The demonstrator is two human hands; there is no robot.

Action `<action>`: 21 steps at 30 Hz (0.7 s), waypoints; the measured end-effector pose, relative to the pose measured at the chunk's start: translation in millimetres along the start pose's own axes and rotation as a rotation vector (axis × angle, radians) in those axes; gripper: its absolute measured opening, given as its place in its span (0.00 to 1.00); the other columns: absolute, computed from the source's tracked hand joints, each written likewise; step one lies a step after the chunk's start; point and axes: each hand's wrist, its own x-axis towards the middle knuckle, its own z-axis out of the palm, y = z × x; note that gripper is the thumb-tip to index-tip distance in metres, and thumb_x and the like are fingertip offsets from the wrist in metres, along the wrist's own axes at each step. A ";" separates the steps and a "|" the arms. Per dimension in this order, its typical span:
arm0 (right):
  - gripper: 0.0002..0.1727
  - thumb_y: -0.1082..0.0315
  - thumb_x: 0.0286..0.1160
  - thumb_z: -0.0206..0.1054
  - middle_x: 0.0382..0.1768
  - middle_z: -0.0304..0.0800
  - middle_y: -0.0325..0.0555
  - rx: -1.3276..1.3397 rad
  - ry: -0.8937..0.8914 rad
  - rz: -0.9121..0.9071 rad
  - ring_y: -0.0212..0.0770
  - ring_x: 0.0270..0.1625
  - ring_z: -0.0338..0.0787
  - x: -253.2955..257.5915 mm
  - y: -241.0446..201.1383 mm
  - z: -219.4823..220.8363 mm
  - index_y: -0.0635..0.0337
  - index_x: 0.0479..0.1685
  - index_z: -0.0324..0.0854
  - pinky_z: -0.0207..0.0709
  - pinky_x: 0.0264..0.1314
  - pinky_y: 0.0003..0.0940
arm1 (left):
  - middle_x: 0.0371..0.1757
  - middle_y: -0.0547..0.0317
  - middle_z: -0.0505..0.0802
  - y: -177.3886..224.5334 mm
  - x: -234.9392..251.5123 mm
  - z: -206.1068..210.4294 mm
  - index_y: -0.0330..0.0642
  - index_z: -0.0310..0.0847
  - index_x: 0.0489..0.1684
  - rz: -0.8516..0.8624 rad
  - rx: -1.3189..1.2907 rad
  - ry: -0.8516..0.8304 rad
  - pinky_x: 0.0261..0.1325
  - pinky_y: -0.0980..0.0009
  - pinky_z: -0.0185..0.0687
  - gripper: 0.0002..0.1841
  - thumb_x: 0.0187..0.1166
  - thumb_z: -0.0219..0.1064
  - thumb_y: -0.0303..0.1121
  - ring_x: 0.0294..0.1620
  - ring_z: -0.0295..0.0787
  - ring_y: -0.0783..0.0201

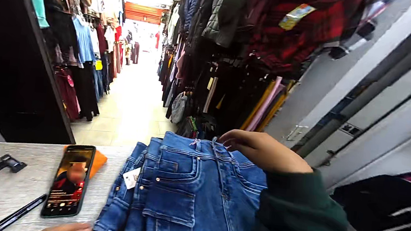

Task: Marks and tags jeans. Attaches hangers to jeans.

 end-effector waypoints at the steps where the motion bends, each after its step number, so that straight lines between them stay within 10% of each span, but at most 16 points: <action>1: 0.12 0.77 0.83 0.62 0.45 0.95 0.49 0.032 -0.036 0.092 0.47 0.46 0.95 -0.4 8.8 -1.3 0.59 0.54 0.89 0.86 0.57 0.52 | 0.50 0.31 0.95 5.1 18.6 8.2 0.23 0.89 0.48 0.048 -0.024 -0.033 0.66 0.60 0.85 0.11 0.83 0.63 0.24 0.57 0.95 0.45; 4: 0.13 0.73 0.87 0.59 0.54 0.92 0.61 0.063 -0.084 0.354 0.59 0.59 0.90 -1.9 42.5 5.2 0.65 0.58 0.87 0.75 0.68 0.62 | 0.58 0.36 0.94 11.6 69.5 42.7 0.27 0.88 0.57 0.032 -0.094 -0.100 0.68 0.54 0.86 0.14 0.80 0.65 0.26 0.62 0.93 0.46; 12: 0.32 0.56 0.85 0.66 0.72 0.76 0.75 0.144 0.076 0.802 0.71 0.76 0.76 -9.7 92.3 22.7 0.71 0.78 0.70 0.65 0.77 0.68 | 0.78 0.41 0.80 -20.3 163.9 118.8 0.33 0.67 0.81 -0.664 -0.581 -0.166 0.75 0.62 0.78 0.29 0.82 0.65 0.34 0.74 0.83 0.56; 16: 0.20 0.62 0.86 0.65 0.65 0.84 0.70 0.096 0.385 0.463 0.68 0.67 0.84 -0.4 85.7 39.9 0.70 0.65 0.82 0.73 0.70 0.70 | 0.76 0.44 0.82 -16.3 161.5 122.6 0.36 0.60 0.86 -0.646 -0.496 -0.204 0.65 0.58 0.82 0.37 0.75 0.71 0.34 0.65 0.86 0.54; 21: 0.29 0.46 0.88 0.58 0.61 0.88 0.61 0.018 0.180 0.272 0.63 0.64 0.88 37.4 34.1 99.5 0.62 0.71 0.80 0.74 0.66 0.72 | 0.77 0.37 0.78 -3.1 151.7 127.6 0.34 0.70 0.80 -0.488 -0.431 -0.194 0.72 0.57 0.80 0.31 0.75 0.70 0.31 0.73 0.81 0.50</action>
